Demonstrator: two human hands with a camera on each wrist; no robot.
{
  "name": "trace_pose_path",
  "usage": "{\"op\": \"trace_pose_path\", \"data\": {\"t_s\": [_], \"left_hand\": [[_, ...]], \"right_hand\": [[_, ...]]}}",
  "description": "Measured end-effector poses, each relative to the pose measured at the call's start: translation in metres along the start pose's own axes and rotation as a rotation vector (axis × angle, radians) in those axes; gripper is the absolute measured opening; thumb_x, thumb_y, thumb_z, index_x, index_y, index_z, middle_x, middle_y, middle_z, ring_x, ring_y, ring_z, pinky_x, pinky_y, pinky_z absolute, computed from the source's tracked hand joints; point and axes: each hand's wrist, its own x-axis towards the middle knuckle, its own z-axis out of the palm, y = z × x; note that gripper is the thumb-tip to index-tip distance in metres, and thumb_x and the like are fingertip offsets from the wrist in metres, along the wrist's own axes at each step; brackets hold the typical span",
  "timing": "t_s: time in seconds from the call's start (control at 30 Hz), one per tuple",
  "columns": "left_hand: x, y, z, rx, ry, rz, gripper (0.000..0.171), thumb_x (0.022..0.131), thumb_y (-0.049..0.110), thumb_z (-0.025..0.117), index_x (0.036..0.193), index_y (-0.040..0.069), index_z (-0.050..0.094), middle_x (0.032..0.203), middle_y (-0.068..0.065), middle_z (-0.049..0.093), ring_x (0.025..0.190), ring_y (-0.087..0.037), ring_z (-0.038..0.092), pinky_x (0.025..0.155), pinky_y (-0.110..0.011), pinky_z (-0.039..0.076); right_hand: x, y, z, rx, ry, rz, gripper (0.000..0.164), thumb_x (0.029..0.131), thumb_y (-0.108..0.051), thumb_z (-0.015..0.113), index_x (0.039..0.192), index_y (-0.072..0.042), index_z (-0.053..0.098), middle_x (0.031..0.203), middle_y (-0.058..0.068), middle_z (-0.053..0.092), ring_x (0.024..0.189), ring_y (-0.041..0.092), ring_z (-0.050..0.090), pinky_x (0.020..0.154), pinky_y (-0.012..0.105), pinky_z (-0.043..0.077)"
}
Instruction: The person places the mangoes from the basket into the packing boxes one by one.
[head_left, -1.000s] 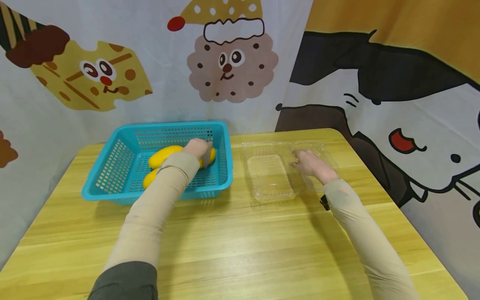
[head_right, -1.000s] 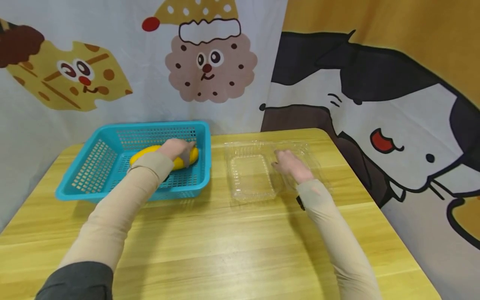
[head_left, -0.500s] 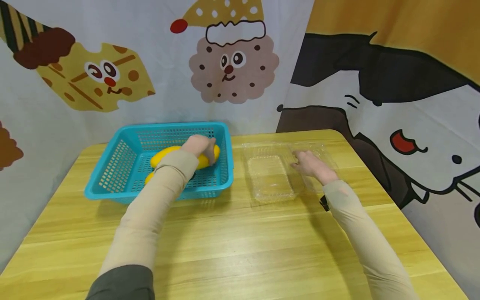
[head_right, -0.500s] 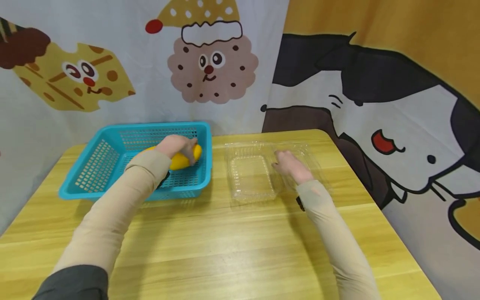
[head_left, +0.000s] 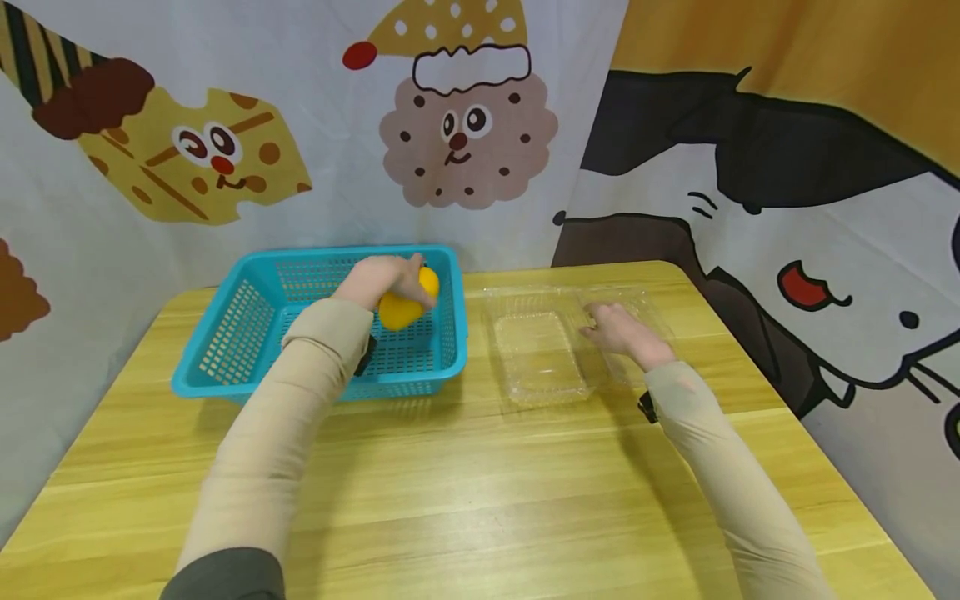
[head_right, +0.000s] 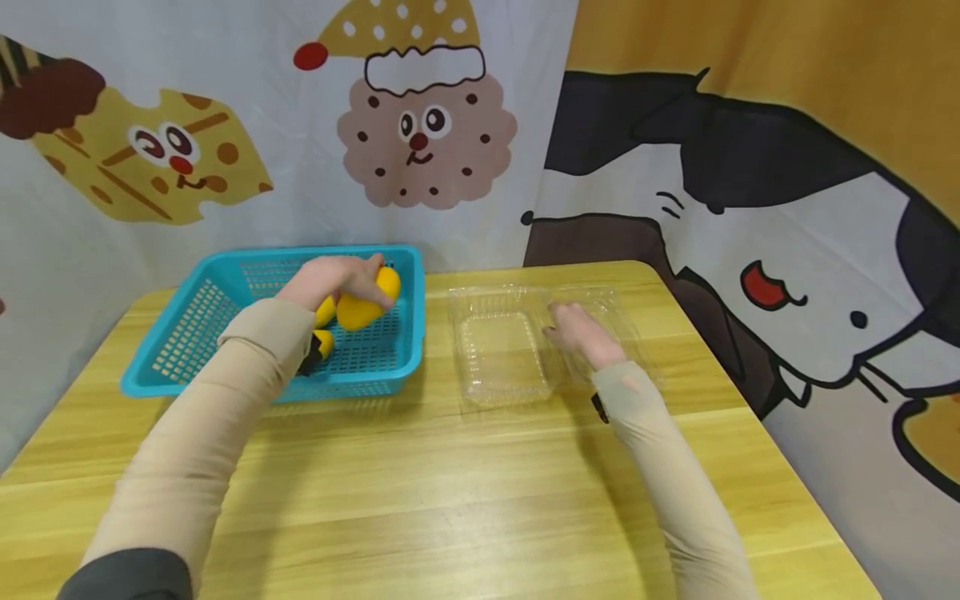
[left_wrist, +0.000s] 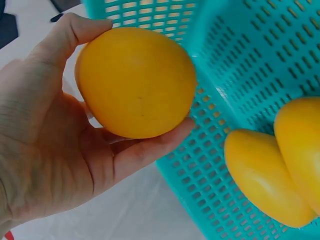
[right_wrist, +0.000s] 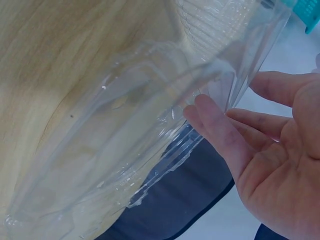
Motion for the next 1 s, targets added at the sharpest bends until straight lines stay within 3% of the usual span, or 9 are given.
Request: {"op": "trace_pose_path", "data": {"t_s": [0.1, 0.27, 0.6, 0.83, 1.0], "left_hand": [[-0.003, 0.002, -0.004, -0.062, 0.023, 0.011, 0.099, 0.081, 0.051, 0.056, 0.147, 0.019, -0.011, 0.127, -0.016, 0.039, 0.100, -0.026, 0.049, 0.071, -0.032, 0.051], [-0.007, 0.015, -0.009, -0.074, 0.077, 0.057, 0.100, 0.081, 0.052, 0.055, 0.147, 0.016, -0.011, 0.135, -0.018, 0.034, 0.095, -0.025, 0.052, 0.062, -0.028, 0.052], [-0.009, 0.053, -0.011, -0.101, 0.127, 0.149, 0.090, 0.079, 0.052, 0.057, 0.145, 0.015, 0.009, 0.128, -0.013, 0.040, 0.093, -0.024, 0.054, 0.062, -0.030, 0.054], [-0.005, 0.086, -0.007, -0.139, 0.184, 0.237, 0.070, 0.079, 0.048, 0.061, 0.131, 0.010, 0.031, 0.117, -0.013, 0.047, 0.089, -0.024, 0.056, 0.064, -0.035, 0.056], [-0.002, 0.108, -0.001, -0.124, 0.207, 0.245, 0.077, 0.079, 0.051, 0.060, 0.136, 0.010, 0.026, 0.117, -0.013, 0.047, 0.087, -0.022, 0.057, 0.058, -0.029, 0.055]], "right_hand": [[0.000, 0.000, 0.000, -0.002, 0.002, -0.003, 0.054, 0.094, -0.018, 0.047, 0.139, 0.008, 0.029, 0.133, 0.031, 0.042, 0.115, 0.042, 0.050, 0.095, 0.051, 0.043], [0.001, 0.001, 0.001, 0.001, 0.006, -0.003, 0.054, 0.094, -0.018, 0.047, 0.138, 0.007, 0.029, 0.134, 0.031, 0.042, 0.115, 0.041, 0.051, 0.095, 0.051, 0.043], [0.001, 0.001, 0.001, 0.005, 0.001, 0.006, 0.054, 0.095, -0.019, 0.046, 0.139, 0.007, 0.029, 0.134, 0.030, 0.042, 0.116, 0.042, 0.050, 0.095, 0.052, 0.043], [0.000, 0.000, 0.001, 0.004, 0.005, 0.005, 0.053, 0.095, -0.018, 0.046, 0.138, 0.007, 0.030, 0.134, 0.031, 0.042, 0.116, 0.042, 0.050, 0.094, 0.052, 0.043], [0.000, -0.001, 0.001, -0.004, 0.010, 0.003, 0.052, 0.095, -0.018, 0.047, 0.137, 0.008, 0.032, 0.132, 0.031, 0.043, 0.115, 0.043, 0.050, 0.094, 0.052, 0.043]]}}
